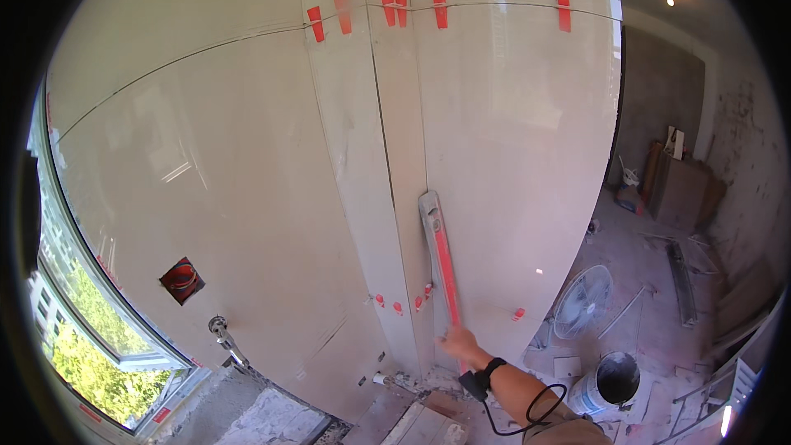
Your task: Applying grout and installing tile spacers on a wall.
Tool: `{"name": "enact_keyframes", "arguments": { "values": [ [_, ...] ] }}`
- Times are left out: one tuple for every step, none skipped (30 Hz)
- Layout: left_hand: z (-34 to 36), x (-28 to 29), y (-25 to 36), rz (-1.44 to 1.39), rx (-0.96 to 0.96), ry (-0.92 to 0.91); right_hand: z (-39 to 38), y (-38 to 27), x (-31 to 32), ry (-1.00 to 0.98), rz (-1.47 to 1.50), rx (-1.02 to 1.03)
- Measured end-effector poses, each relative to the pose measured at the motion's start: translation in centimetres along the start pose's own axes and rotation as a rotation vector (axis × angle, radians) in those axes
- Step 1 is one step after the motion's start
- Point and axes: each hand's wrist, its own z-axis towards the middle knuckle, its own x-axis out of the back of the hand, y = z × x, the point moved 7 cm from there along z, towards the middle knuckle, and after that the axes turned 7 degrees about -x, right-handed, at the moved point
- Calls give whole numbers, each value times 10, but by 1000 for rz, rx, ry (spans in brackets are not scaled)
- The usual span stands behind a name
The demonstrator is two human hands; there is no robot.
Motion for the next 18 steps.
{"name": "enact_keyframes", "arguments": {
  "values": [
    [-1, 3, 7, 23, -16, 39, 26, 14, 26, 121, -17, -61],
    [-3, -8, 11, 41, -28, 64, 43, 21, 39, 229, -34, -116],
    [-2, -22, 17, 58, -45, 91, 59, 23, 37, 215, -24, -103],
    [-2, -43, 24, 77, -64, 108, 76, 17, 43, 286, -15, -86],
    [0, -65, 35, 95, -86, 123, 93, 7, 46, 355, 1, -66],
    [1, -88, 45, 113, -108, 135, 104, 6, 43, 364, 30, -133],
    [5, -112, 57, 135, -125, 133, 113, 13, 40, 373, 65, -195],
    [8, -138, 71, 164, -144, 124, 121, 29, 34, 442, 59, -235],
    [9, -162, 84, 188, -168, 118, 120, 33, 32, 563, 69, -180],
    [10, -184, 97, 210, -199, 111, 118, 39, 29, 647, 135, -149],
    [8, -203, 106, 231, -230, 106, 116, 44, 27, 692, 165, -117],
    [7, -221, 120, 252, -270, 95, 116, 45, 25, 740, 193, -89],
    [2, -236, 131, 267, -307, 84, 114, 48, 21, 685, 288, -94],
    [-2, -249, 141, 278, -353, 71, 109, 50, 17, 629, 380, -97],
    [-5, -262, 151, 291, -393, 52, 96, 52, 14, 640, 425, -12],
    [-6, -277, 163, 305, -430, 21, 79, 58, 10, 653, 468, 77],
    [-6, -291, 177, 319, -466, -9, 65, 64, 5, 561, 486, 57],
    [-5, -306, 191, 339, -502, -49, 47, 75, -3, 473, 501, 26]
  ]
}}
